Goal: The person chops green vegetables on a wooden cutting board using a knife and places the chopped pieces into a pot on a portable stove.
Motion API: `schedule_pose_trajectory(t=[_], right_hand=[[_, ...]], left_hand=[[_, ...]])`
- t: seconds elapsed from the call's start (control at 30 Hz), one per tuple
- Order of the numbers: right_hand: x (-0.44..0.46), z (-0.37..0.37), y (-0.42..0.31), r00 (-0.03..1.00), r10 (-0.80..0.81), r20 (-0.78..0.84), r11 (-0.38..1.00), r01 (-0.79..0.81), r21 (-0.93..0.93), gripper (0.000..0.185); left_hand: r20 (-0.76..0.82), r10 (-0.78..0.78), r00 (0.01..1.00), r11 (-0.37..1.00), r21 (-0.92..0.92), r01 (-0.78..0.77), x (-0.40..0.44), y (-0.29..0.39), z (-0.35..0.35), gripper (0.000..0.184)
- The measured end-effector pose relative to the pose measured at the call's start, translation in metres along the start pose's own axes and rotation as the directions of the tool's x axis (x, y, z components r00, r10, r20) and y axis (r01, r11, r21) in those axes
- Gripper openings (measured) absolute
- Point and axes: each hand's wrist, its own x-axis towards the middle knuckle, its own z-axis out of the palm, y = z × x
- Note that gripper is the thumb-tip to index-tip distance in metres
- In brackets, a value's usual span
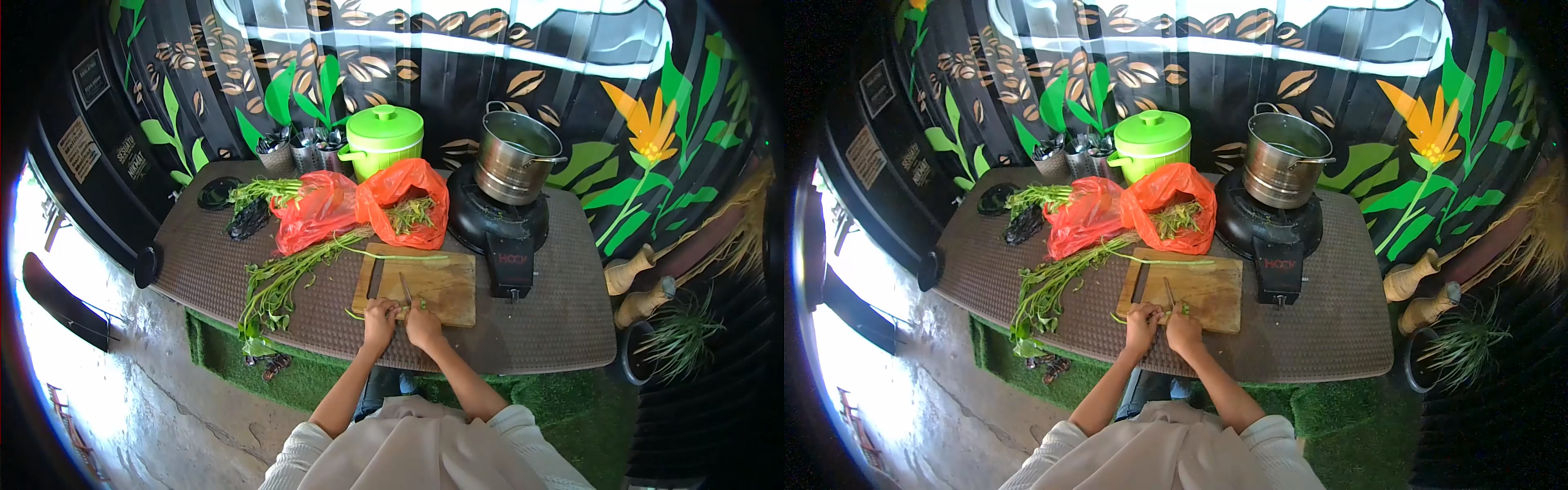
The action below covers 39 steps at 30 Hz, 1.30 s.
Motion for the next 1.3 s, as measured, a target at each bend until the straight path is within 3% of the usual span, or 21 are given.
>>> schedule_pose_trajectory(t=[0.1, 0.17, 0.33, 0.43, 0.5, 0.57, 0.63, 0.77, 0.93, 1.0, 1.07, 1.1, 1.17, 1.3], right_hand=[[-0.004, 0.0, -0.001, 0.999, -0.045, -0.004, 0.997, 0.045, -0.065, 0.037], [-0.017, 0.004, -0.01, 0.997, 0.076, -0.009, 0.997, -0.076, -0.014, 0.036], [-0.014, 0.0, -0.001, 0.998, -0.003, -0.059, 1.0, 0.001, -0.029, 0.039], [-0.018, -0.012, 0.009, 0.996, 0.01, -0.085, 1.0, -0.009, 0.011, 0.031], [-0.019, -0.022, 0.018, 0.993, 0.01, -0.117, 0.995, 0.003, 0.104, 0.034], [-0.02, -0.029, 0.026, 0.997, 0.055, -0.051, 0.981, -0.044, 0.188, 0.034], [-0.021, -0.029, 0.036, 0.992, -0.014, -0.123, 0.962, 0.047, 0.27, 0.033], [-0.031, -0.025, 0.038, 0.964, -0.191, -0.186, 0.955, 0.227, 0.193, 0.029], [-0.037, -0.022, 0.031, 0.975, -0.17, -0.142, 0.982, 0.179, 0.054, 0.027], [-0.035, -0.021, 0.032, 0.97, -0.184, -0.157, 0.982, 0.186, 0.001, 0.027], [-0.032, -0.021, 0.037, 0.936, -0.188, -0.297, 0.982, 0.18, -0.053, 0.025], [-0.033, -0.022, 0.035, 0.936, -0.189, -0.298, 0.982, 0.182, -0.052, 0.025], [-0.035, -0.025, 0.033, 0.964, -0.096, -0.247, 0.984, 0.129, 0.12, 0.031], [-0.045, -0.008, 0.023, 0.958, -0.089, -0.273, 0.994, 0.101, 0.031, 0.031]], left_hand=[[-0.008, -0.003, 1.0, 1.0, -0.022, 0.003, 0.0, -0.001, 0.001, 0.01], [-0.007, 0.01, 1.0, 1.0, 0.005, -0.01, 0.0, 0.001, -0.001, 0.011], [-0.01, 0.029, 1.0, 0.998, 0.062, -0.029, 0.0, 0.004, -0.002, 0.012], [-0.006, 0.0, 1.0, 1.0, -0.001, 0.0, 0.0, 0.004, -0.002, 0.009], [0.02, -0.052, 0.998, 0.999, 0.017, 0.051, 0.002, 0.005, -0.002, 0.01], [-0.007, -0.057, 0.998, 0.998, 0.011, 0.057, 0.003, 0.003, -0.002, 0.01], [-0.031, -0.062, 0.998, 0.998, 0.007, 0.062, 0.004, 0.001, -0.003, 0.01], [-0.059, -0.179, 0.982, 0.978, -0.119, 0.171, 0.007, -0.001, -0.004, 0.01], [-0.007, -0.266, 0.964, 0.953, -0.151, 0.262, 0.009, 0.004, -0.008, 0.01], [-0.011, -0.23, 0.973, 0.963, -0.145, 0.226, 0.007, 0.0, -0.008, 0.01], [-0.025, -0.188, 0.982, 0.973, -0.14, 0.183, 0.004, -0.003, -0.006, 0.01], [-0.04, -0.142, 0.989, 0.981, -0.136, 0.136, 0.004, -0.003, -0.006, 0.01], [-0.047, -0.122, 0.991, 0.986, -0.116, 0.116, 0.003, -0.002, -0.006, 0.01], [-0.021, -0.014, 1.0, 1.0, -0.013, 0.013, 0.001, -0.006, 0.0, 0.009]])
